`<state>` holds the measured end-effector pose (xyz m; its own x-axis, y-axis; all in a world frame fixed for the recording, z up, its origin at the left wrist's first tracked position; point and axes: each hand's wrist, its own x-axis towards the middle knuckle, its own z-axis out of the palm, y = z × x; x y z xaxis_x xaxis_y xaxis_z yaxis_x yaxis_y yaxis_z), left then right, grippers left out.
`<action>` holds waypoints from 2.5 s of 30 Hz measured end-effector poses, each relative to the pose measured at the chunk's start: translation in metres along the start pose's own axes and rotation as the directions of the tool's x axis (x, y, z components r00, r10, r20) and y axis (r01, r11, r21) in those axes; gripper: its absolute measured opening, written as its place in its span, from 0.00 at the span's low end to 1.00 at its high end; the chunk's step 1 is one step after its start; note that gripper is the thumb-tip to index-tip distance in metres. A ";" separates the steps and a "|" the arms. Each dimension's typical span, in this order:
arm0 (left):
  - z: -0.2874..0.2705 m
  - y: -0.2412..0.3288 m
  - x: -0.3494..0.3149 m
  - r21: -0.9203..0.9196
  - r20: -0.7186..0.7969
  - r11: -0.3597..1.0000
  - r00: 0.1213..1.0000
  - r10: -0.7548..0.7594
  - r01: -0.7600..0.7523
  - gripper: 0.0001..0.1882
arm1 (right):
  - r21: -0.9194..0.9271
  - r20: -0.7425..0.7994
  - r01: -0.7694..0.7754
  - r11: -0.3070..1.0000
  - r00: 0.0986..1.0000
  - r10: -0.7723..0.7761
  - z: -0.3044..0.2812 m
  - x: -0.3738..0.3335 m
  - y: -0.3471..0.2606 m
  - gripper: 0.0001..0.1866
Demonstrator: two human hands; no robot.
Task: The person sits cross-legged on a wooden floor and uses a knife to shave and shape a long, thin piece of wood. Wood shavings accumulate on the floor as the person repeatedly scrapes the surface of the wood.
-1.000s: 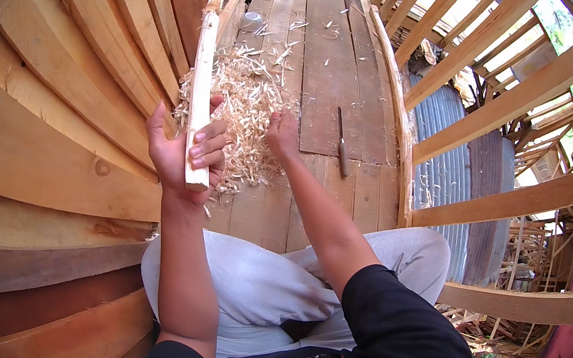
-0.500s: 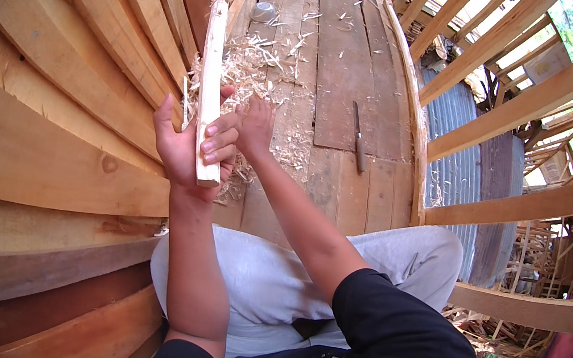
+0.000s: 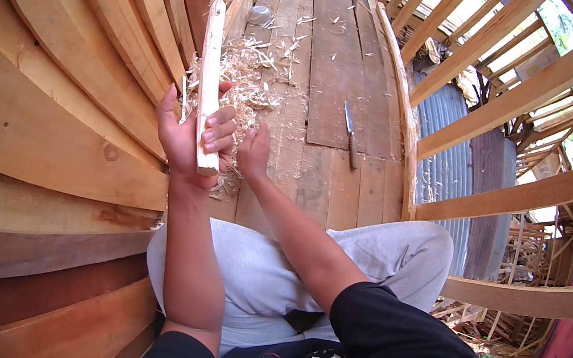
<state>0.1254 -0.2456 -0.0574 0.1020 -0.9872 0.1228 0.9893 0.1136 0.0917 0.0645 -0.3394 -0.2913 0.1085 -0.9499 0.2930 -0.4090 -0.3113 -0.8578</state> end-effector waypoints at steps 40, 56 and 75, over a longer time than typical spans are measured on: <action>-0.002 0.000 -0.001 0.060 -0.106 0.998 0.994 0.038 -0.032 0.41 | 0.161 0.341 -0.029 0.987 0.940 -0.028 -0.053 0.043 0.012 0.38; 0.001 0.000 0.000 0.078 -0.174 0.996 0.984 0.048 -0.035 0.40 | -0.105 0.180 0.112 0.988 0.979 -0.092 -0.041 0.149 0.053 0.34; 0.002 -0.008 0.010 0.104 -0.189 0.994 0.981 0.043 -0.023 0.41 | 0.048 0.409 0.094 0.994 0.907 -0.105 -0.023 0.197 0.043 0.16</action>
<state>0.1188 -0.2564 -0.0545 0.1624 -0.9847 -0.0627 0.9703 0.1479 0.1914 0.0472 -0.5394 -0.2604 0.5116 -0.8394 0.1833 -0.3529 -0.3998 -0.8459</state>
